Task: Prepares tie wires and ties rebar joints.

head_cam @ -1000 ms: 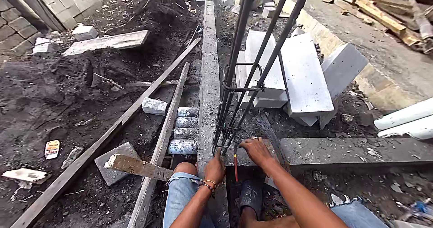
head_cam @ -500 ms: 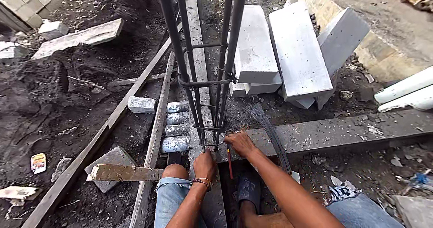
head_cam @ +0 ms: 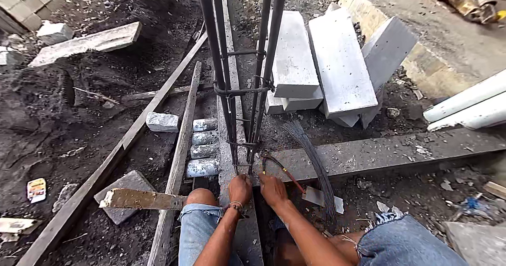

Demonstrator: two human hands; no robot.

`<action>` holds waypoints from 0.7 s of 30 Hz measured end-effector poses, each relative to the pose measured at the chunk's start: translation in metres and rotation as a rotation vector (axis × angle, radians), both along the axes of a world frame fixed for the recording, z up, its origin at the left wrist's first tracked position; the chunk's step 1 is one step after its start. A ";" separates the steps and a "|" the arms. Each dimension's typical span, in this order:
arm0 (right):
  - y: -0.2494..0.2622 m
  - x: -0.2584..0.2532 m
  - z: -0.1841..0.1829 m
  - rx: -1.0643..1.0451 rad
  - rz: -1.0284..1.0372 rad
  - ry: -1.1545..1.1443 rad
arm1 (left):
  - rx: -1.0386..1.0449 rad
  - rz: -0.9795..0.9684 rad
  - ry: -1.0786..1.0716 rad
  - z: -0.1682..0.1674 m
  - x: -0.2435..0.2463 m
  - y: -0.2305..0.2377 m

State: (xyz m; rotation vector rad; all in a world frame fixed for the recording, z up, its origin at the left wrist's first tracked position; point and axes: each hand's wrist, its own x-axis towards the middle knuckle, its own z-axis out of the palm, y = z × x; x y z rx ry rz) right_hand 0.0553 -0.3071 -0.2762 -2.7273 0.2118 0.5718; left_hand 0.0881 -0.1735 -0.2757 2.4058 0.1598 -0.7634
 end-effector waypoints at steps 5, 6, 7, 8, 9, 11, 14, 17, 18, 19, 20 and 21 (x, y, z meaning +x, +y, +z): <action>0.005 -0.015 -0.006 0.404 -0.268 0.005 | -0.252 0.220 -0.058 -0.025 -0.012 -0.009; 0.006 -0.018 -0.008 0.475 -0.310 -0.010 | -0.255 0.256 -0.061 -0.024 -0.015 -0.013; 0.007 -0.021 -0.010 0.512 -0.331 -0.019 | -0.245 0.280 -0.051 -0.021 -0.017 -0.016; 0.009 -0.025 -0.010 0.520 -0.338 -0.029 | -0.234 0.295 -0.032 -0.019 -0.019 -0.019; 0.012 -0.029 -0.011 0.511 -0.341 -0.040 | -0.227 0.307 -0.011 -0.018 -0.020 -0.023; 0.015 -0.034 -0.010 0.482 -0.322 -0.042 | -0.224 0.342 0.022 -0.015 -0.019 -0.029; 0.007 -0.038 -0.006 0.456 -0.234 0.019 | -0.250 0.399 0.058 -0.017 -0.017 -0.031; -0.010 -0.031 0.002 0.453 -0.158 0.105 | -0.437 0.524 0.111 -0.026 -0.017 -0.030; -0.016 -0.026 0.006 0.461 -0.154 0.136 | -0.537 0.598 0.158 -0.026 -0.017 -0.031; -0.019 -0.020 0.010 0.466 -0.163 0.159 | -0.634 0.679 0.215 -0.022 -0.017 -0.031; -0.021 -0.014 0.014 0.457 -0.183 0.169 | -0.720 0.753 0.278 -0.016 -0.017 -0.032; -0.021 -0.010 0.018 0.434 -0.189 0.166 | -0.780 0.811 0.324 -0.012 -0.017 -0.032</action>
